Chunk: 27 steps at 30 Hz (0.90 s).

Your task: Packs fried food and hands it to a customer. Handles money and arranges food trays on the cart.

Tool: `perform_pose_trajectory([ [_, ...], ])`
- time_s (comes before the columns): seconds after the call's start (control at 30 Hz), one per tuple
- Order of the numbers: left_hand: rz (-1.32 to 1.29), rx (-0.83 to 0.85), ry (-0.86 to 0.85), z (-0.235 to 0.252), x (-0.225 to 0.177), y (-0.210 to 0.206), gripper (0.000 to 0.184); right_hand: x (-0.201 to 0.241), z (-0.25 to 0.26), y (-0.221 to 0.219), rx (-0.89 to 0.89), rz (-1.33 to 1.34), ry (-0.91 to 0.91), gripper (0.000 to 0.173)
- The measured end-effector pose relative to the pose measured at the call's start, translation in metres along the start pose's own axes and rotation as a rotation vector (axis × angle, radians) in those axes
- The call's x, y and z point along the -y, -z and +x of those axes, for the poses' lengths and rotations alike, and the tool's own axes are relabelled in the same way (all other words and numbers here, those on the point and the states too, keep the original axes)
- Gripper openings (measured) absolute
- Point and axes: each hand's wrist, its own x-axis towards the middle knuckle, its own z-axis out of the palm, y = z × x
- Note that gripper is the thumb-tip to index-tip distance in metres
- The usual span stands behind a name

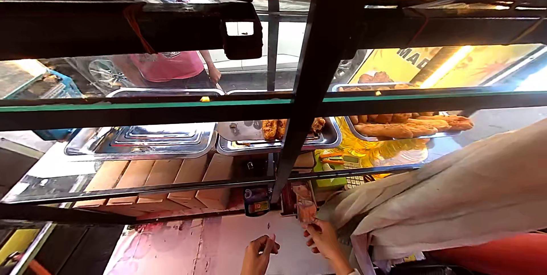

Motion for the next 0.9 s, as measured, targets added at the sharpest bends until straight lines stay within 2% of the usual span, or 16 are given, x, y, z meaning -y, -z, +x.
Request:
perform_pose_trajectory([
  [0.07, 0.016, -0.035, -0.025, 0.002, -0.004, -0.001, 0.053, 0.011, -0.009, 0.024, -0.089, -0.372, 0.152, 0.025],
  [0.13, -0.009, -0.019, -0.025, 0.005, -0.012, -0.004, 0.058, 0.03, -0.02, 0.034, -0.277, -0.493, 0.448, 0.031],
  [0.2, -0.095, 0.064, 0.064, 0.01, -0.024, -0.012, 0.06, 0.043, -0.019, 0.039, -0.247, -0.616, 0.671, 0.064],
  [0.27, -0.201, 0.18, 0.201, 0.013, -0.04, -0.021, 0.061, 0.039, -0.006, 0.033, -0.114, -0.84, 0.714, 0.1],
  [0.3, -0.236, 0.227, 0.246, 0.015, -0.046, -0.026, 0.061, 0.03, 0.003, 0.029, -0.085, -0.902, 0.739, 0.103],
  [0.33, -0.254, 0.264, 0.267, 0.018, -0.051, -0.031, 0.06, 0.02, 0.014, 0.027, -0.111, -0.909, 0.807, 0.094],
  [0.4, -0.272, 0.3, 0.276, 0.026, -0.058, -0.039, 0.057, 0.003, 0.031, 0.022, -0.294, -0.823, 0.993, 0.061],
  [0.43, -0.276, 0.304, 0.276, 0.028, -0.061, -0.041, 0.055, -0.002, 0.034, 0.02, -0.383, -0.787, 1.058, 0.051],
  [0.5, -0.314, 0.302, 0.28, 0.029, -0.065, -0.045, 0.054, -0.009, 0.024, 0.018, -0.476, -0.737, 1.123, 0.036],
  [0.57, -0.439, 0.276, 0.281, 0.029, -0.073, -0.049, 0.052, -0.009, 0.004, 0.014, -0.512, -0.699, 1.169, 0.03],
  [0.63, -0.628, 0.173, 0.28, 0.027, -0.078, -0.053, 0.042, -0.007, -0.023, 0.003, -0.379, -0.639, 1.189, 0.026],
  [0.7, -0.765, 0.054, 0.237, 0.025, -0.071, -0.054, 0.04, 0.005, -0.041, 0.002, 0.02, -0.567, 1.087, 0.019],
  [0.73, -0.802, -0.007, 0.231, 0.024, -0.066, -0.052, 0.042, 0.017, -0.041, 0.005, 0.192, -0.503, 1.01, 0.021],
  [0.77, -0.83, -0.06, 0.249, 0.023, -0.062, -0.049, 0.042, 0.03, -0.037, 0.006, 0.251, -0.403, 0.958, 0.022],
  [0.83, -0.862, -0.094, 0.287, 0.02, -0.054, -0.036, 0.042, 0.062, -0.018, 0.006, 0.24, -0.265, 0.804, 0.024],
  [0.9, -0.842, -0.093, 0.294, 0.014, -0.045, -0.027, 0.045, 0.085, 0.014, 0.001, 0.235, -0.353, 0.639, 0.023],
])
